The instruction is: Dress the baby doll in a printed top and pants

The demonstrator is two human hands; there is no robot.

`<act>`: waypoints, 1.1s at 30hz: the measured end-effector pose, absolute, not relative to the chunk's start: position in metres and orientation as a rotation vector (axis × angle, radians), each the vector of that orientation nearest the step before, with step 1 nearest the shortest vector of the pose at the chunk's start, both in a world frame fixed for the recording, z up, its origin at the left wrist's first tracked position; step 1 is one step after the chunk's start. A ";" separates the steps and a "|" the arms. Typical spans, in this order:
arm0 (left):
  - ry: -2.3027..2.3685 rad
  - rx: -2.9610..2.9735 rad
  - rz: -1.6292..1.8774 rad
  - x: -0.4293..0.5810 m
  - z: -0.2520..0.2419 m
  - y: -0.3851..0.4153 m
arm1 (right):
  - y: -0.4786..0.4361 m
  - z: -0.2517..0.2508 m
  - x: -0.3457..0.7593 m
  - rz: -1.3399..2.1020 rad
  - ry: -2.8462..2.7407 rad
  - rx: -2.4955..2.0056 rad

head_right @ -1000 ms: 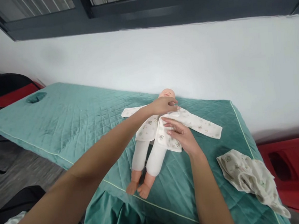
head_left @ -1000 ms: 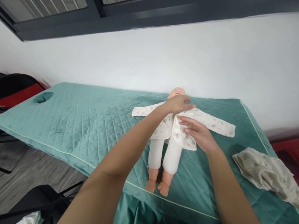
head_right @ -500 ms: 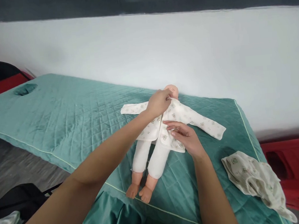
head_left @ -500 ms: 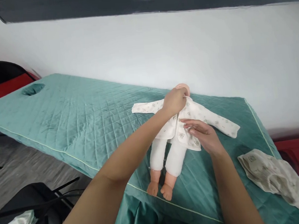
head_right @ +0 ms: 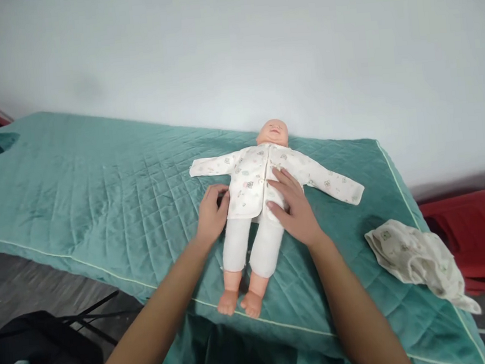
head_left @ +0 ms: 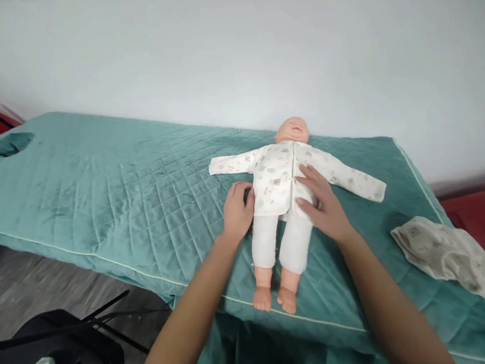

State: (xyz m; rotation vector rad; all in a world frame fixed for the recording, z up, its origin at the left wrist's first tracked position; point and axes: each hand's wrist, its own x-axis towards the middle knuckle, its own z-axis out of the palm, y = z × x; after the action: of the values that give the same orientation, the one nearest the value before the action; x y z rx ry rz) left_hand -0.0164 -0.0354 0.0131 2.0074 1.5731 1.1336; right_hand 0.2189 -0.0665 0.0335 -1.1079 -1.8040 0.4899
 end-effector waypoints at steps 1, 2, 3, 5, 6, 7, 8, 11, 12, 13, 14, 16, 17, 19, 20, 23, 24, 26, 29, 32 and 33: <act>1.572 2.003 1.086 -0.024 0.007 -0.044 | -0.067 0.032 0.218 0.462 -1.814 -1.108; 1.565 2.020 1.036 -0.031 0.002 -0.052 | -0.069 0.030 0.217 0.445 -1.805 -1.105; 1.553 2.055 0.988 -0.035 -0.001 -0.058 | -0.072 0.028 0.217 0.435 -1.781 -1.105; 1.527 2.159 0.901 -0.040 -0.004 -0.067 | -0.080 0.021 0.218 0.437 -1.707 -1.128; 1.514 2.208 0.862 -0.040 -0.005 -0.070 | -0.087 0.017 0.220 0.447 -1.657 -1.156; 1.503 2.243 0.830 -0.040 -0.005 -0.071 | -0.094 0.012 0.222 0.464 -1.603 -1.192; 1.494 2.266 0.807 -0.040 -0.005 -0.072 | -0.103 0.007 0.223 0.489 -1.548 -1.235; 1.472 2.291 0.790 -0.040 -0.005 -0.072 | -0.129 -0.008 0.228 0.566 -1.406 -1.362; 1.469 2.298 0.790 -0.040 -0.006 -0.072 | -0.136 -0.012 0.229 0.569 -1.376 -1.403; 1.468 2.309 0.788 -0.040 -0.006 -0.071 | -0.141 -0.015 0.230 0.557 -1.356 -1.440; 1.469 2.321 0.788 -0.040 -0.007 -0.071 | -0.145 -0.018 0.230 0.529 -1.346 -1.471; 1.473 2.347 0.799 -0.040 -0.009 -0.071 | -0.146 -0.021 0.229 0.451 -1.345 -1.520; 1.473 2.358 0.812 -0.039 -0.010 -0.071 | -0.145 -0.022 0.228 0.411 -1.349 -1.535; 1.464 2.372 0.845 -0.038 -0.012 -0.071 | -0.141 -0.021 0.226 0.351 -1.369 -1.554; 1.456 2.369 0.865 -0.037 -0.013 -0.071 | -0.140 -0.020 0.224 0.327 -1.380 -1.561; 1.407 2.301 0.963 -0.036 -0.013 -0.071 | -0.139 -0.014 0.221 0.257 -1.412 -1.550; 1.396 2.259 1.005 -0.036 -0.012 -0.072 | -0.140 -0.012 0.220 0.229 -1.418 -1.530; 1.401 2.162 1.078 -0.037 -0.012 -0.074 | -0.144 -0.009 0.219 0.181 -1.414 -1.474; 1.453 2.055 1.104 -0.038 -0.014 -0.077 | -0.150 -0.006 0.220 0.161 -1.411 -1.419; 1.463 2.037 1.081 -0.039 -0.016 -0.078 | -0.153 -0.007 0.221 0.142 -1.441 -1.422; 1.458 2.049 1.071 -0.039 -0.016 -0.078 | -0.153 -0.007 0.220 0.115 -1.450 -1.427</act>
State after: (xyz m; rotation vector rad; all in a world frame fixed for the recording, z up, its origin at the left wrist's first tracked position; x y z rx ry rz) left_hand -0.0389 -0.0775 -0.0165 2.0489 1.4582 1.0705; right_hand 0.2204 -0.1526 -0.0072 -1.4272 -1.4503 0.1153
